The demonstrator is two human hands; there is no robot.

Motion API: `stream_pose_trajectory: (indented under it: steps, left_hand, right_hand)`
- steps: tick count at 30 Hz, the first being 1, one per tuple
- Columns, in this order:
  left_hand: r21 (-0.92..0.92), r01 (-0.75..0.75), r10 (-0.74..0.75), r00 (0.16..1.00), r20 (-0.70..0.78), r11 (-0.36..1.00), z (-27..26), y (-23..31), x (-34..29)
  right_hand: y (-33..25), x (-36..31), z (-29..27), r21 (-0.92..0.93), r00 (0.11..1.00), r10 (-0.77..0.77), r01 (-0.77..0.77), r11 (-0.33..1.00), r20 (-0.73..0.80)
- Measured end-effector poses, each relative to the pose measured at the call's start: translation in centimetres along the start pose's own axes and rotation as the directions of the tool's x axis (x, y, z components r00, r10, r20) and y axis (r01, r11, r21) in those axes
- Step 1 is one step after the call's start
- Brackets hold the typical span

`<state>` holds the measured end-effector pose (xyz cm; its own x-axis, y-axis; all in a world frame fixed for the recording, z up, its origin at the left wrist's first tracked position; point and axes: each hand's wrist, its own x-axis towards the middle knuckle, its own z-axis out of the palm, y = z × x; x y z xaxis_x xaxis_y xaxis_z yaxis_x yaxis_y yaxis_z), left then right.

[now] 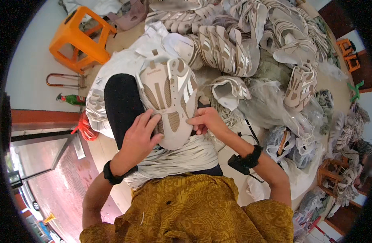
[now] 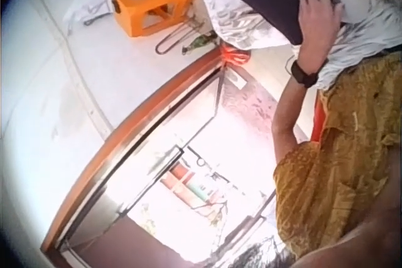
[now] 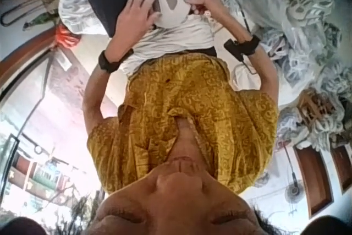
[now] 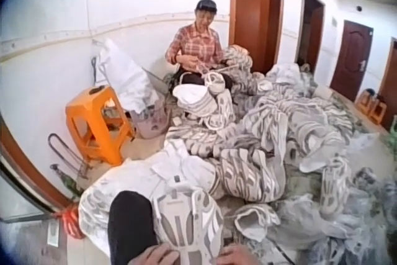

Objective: Lacing a pair of athletic shoes and inspecting the components in a manufacturing environment.

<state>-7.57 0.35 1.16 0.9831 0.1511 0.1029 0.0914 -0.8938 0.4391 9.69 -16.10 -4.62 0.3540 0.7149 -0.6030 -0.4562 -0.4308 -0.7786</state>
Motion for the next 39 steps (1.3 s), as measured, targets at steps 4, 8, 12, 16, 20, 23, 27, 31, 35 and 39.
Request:
stream_pose_trajectory:
  steps: [4,8,12,16,20,23,27,31,35,39]
  left_hand:
    - [0.027,0.01,-0.011,1.0,0.027,1.0,0.1,-0.3,-0.1]
    - [0.002,0.021,-0.021,0.999,0.026,1.0,0.2,-0.2,-0.3]
    - [-0.066,0.037,-0.032,0.997,0.071,0.997,-0.2,-0.1,-0.5]
    - [-0.106,-0.01,0.022,0.993,0.114,0.994,-1.8,0.7,-0.8]
    - [-0.283,-0.091,0.122,0.988,0.095,0.955,-2.2,2.1,-1.1]
    - [-0.292,-0.057,0.132,0.96,0.246,0.955,-3.9,3.3,-1.8]
    - [-0.347,0.043,0.091,0.928,0.361,0.937,-8.4,5.2,-1.9]
    - [-0.592,0.307,-0.036,0.905,0.423,0.745,-6.4,4.0,-0.9]
    - [-0.543,0.165,-0.062,0.977,0.202,0.823,0.5,5.1,-0.6]
    - [-0.51,0.036,0.112,0.96,0.257,0.86,0.7,6.5,-1.1]
  right_hand:
    - [0.6,-3.6,-1.6,-0.367,0.971,-0.238,0.233,0.9,0.033]
    - [1.5,-5.3,-0.2,-0.613,0.837,-0.5,0.519,0.596,0.223]
    - [1.9,-4.6,-0.3,-0.682,0.822,-0.51,0.525,0.509,0.252]
    - [1.3,-4.4,-0.7,-0.628,0.855,-0.434,0.508,0.59,0.284]
    - [1.0,-4.3,-0.1,-0.553,0.921,-0.322,0.389,0.737,0.218]
    - [0.8,-4.1,0.3,-0.6,0.922,-0.32,0.384,0.702,0.216]
    - [0.4,-4.0,0.0,-0.735,0.857,-0.383,0.5,0.457,0.345]
    - [0.7,-4.3,-0.4,-0.742,0.866,-0.384,0.482,0.467,0.32]
    - [-0.7,-6.2,-0.4,-0.733,0.729,-0.554,0.619,0.284,0.401]
    - [-6.8,-10.8,-2.0,-0.693,0.491,-0.794,0.71,0.126,0.359]
